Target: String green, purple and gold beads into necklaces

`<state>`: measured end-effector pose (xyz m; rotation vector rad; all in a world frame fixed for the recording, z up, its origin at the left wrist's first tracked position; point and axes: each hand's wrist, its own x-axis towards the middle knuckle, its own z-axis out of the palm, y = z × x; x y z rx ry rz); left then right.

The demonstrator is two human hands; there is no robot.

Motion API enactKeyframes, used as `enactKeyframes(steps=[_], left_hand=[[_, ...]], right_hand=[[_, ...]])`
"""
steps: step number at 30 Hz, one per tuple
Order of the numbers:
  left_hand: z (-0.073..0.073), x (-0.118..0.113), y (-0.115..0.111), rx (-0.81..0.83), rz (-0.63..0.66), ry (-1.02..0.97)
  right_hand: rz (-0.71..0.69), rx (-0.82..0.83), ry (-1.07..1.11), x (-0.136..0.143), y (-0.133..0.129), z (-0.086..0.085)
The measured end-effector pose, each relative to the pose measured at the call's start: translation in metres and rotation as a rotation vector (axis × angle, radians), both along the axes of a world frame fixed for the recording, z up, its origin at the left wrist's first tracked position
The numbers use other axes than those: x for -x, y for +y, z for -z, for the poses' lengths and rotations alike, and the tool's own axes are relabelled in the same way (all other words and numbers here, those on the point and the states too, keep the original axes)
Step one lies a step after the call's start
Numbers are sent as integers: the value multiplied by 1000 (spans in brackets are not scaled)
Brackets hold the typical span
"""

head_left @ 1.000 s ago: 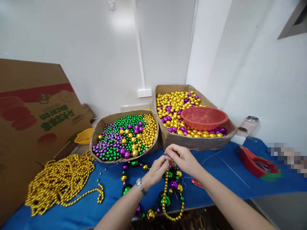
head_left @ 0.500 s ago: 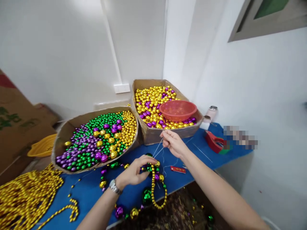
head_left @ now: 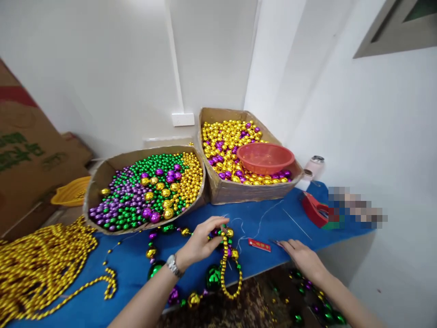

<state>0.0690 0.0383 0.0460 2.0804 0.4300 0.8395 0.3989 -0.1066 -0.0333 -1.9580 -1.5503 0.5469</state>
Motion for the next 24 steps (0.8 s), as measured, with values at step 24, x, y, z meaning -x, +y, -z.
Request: enactKeyframes(steps=[24], left_hand=[[-10,0,-6,-132,104,-1]], right_hand=[[-504,-22,125,122,57,-104]])
